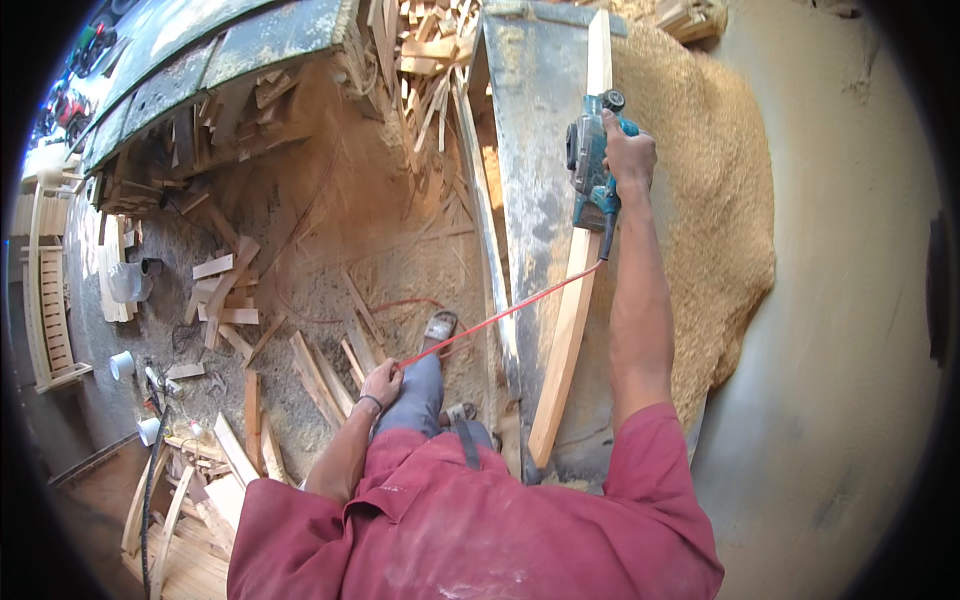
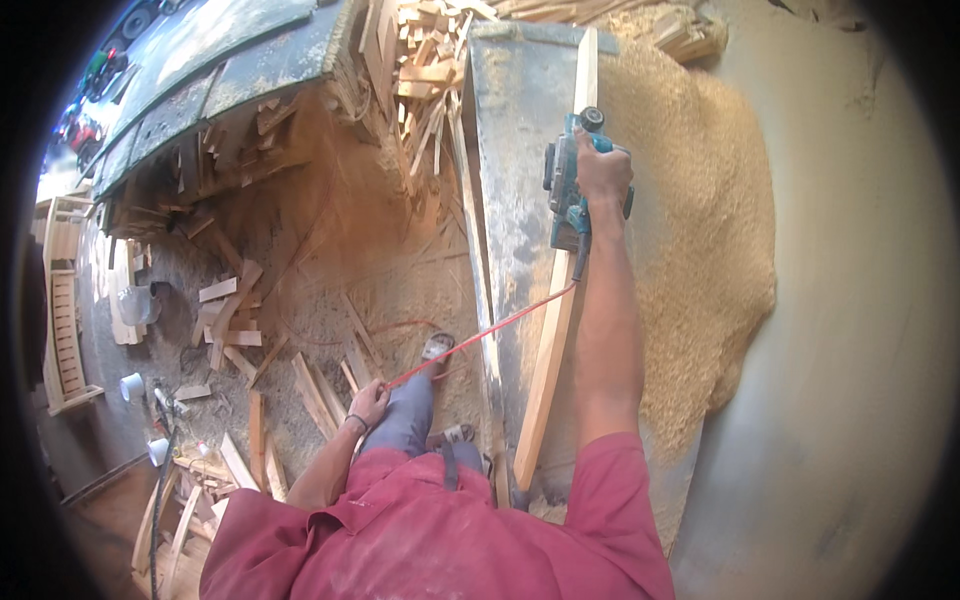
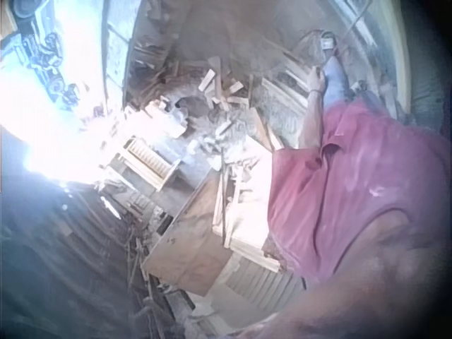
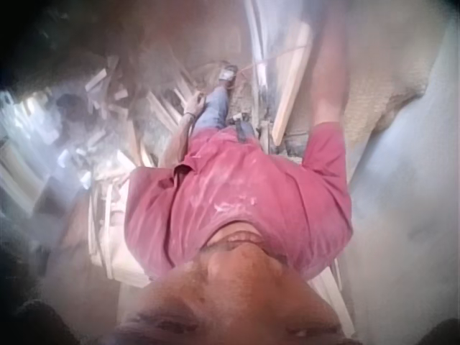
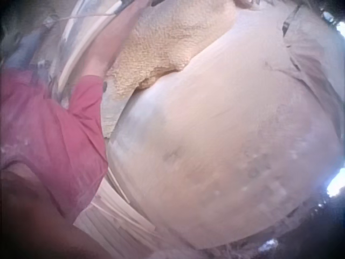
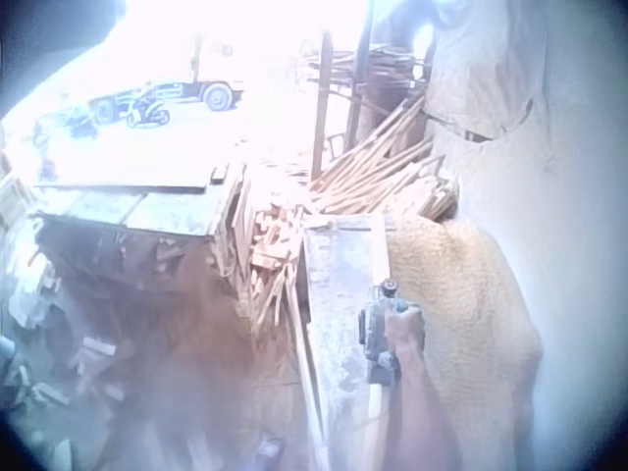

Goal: The person sands a long wooden plank using an electric sander, moving it back and forth along the surface and sides before picking up the plank to relocate it.

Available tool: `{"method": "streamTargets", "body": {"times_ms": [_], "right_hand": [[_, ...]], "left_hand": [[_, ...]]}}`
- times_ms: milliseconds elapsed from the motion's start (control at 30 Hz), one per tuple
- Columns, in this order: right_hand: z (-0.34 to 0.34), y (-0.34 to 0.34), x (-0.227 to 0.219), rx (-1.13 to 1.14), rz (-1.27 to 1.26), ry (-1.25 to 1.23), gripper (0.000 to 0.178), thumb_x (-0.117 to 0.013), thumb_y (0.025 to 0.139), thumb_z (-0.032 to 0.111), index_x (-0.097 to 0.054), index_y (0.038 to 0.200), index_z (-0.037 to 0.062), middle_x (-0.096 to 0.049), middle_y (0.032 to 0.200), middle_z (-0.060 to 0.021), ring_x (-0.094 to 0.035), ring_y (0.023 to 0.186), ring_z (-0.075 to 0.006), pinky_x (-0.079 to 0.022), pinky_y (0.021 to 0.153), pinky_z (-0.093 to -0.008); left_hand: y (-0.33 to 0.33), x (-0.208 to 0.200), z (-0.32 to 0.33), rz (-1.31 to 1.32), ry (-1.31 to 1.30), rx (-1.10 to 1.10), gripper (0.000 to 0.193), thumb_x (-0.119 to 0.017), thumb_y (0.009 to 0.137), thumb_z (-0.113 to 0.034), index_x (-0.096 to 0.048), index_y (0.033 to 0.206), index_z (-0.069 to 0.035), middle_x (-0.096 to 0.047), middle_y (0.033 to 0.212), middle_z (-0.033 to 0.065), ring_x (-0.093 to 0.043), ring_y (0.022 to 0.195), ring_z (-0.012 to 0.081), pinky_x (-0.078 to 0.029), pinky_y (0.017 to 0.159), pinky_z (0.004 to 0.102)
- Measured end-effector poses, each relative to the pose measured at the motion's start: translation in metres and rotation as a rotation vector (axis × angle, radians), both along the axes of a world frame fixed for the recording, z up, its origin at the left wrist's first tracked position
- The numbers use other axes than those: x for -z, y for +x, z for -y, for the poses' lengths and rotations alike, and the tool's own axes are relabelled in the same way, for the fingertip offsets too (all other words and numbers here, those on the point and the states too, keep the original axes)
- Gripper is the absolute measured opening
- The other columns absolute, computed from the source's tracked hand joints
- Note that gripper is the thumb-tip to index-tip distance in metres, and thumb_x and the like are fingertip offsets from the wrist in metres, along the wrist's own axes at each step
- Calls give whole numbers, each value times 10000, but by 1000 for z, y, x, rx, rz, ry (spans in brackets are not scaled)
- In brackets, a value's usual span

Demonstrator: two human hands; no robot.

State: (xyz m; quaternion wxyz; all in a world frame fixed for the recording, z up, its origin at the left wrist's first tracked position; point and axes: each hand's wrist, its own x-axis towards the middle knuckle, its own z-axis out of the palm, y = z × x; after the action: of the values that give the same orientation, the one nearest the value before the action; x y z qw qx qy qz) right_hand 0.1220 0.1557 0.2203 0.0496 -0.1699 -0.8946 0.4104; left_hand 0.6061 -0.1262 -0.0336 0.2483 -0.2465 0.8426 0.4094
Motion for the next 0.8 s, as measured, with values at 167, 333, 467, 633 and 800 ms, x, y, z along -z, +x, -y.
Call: {"method": "streamTargets", "body": {"times_ms": [167,333,467,633,800], "right_hand": [[-10,-61,-5,-37,-29,-149,457,-716,872,485,-607,720,68,-572,583,-31,-562,470,-128,-452,436,-309],[-36,33,-12,-10,-51,-485,395,-690,916,433,-581,805,70,-494,569,8,-489,441,-93,-390,390,-266],[-51,161,-40,70,13,-610,348,-674,946,361,-566,820,55,-484,583,7,-468,441,-88,-371,388,-267],[-87,319,-51,213,109,-592,384,-665,956,385,-607,864,17,-523,596,-14,-488,439,-106,-387,395,-267],[-137,455,-51,400,69,-597,415,-687,942,388,-606,889,-16,-527,587,-38,-494,439,-131,-397,405,-288]], "left_hand": [[-25,-9,19,33,-85,129,321,-549,913,-297,-625,1136,-78,-706,999,208,-677,971,378,-524,850,460],[-17,-22,78,157,-179,94,322,-532,897,-327,-670,1116,-136,-703,1034,214,-668,1009,380,-529,879,487],[-8,-11,122,156,-154,267,312,-525,910,-297,-705,1142,-194,-717,1051,178,-671,1030,350,-531,914,459],[-44,7,83,209,-344,490,359,-539,893,-282,-669,1189,-125,-668,1140,228,-630,1100,398,-513,945,458],[-133,-35,-86,-358,52,317,363,-550,907,-236,-605,1181,-5,-666,1060,255,-636,986,418,-507,904,469]]}}
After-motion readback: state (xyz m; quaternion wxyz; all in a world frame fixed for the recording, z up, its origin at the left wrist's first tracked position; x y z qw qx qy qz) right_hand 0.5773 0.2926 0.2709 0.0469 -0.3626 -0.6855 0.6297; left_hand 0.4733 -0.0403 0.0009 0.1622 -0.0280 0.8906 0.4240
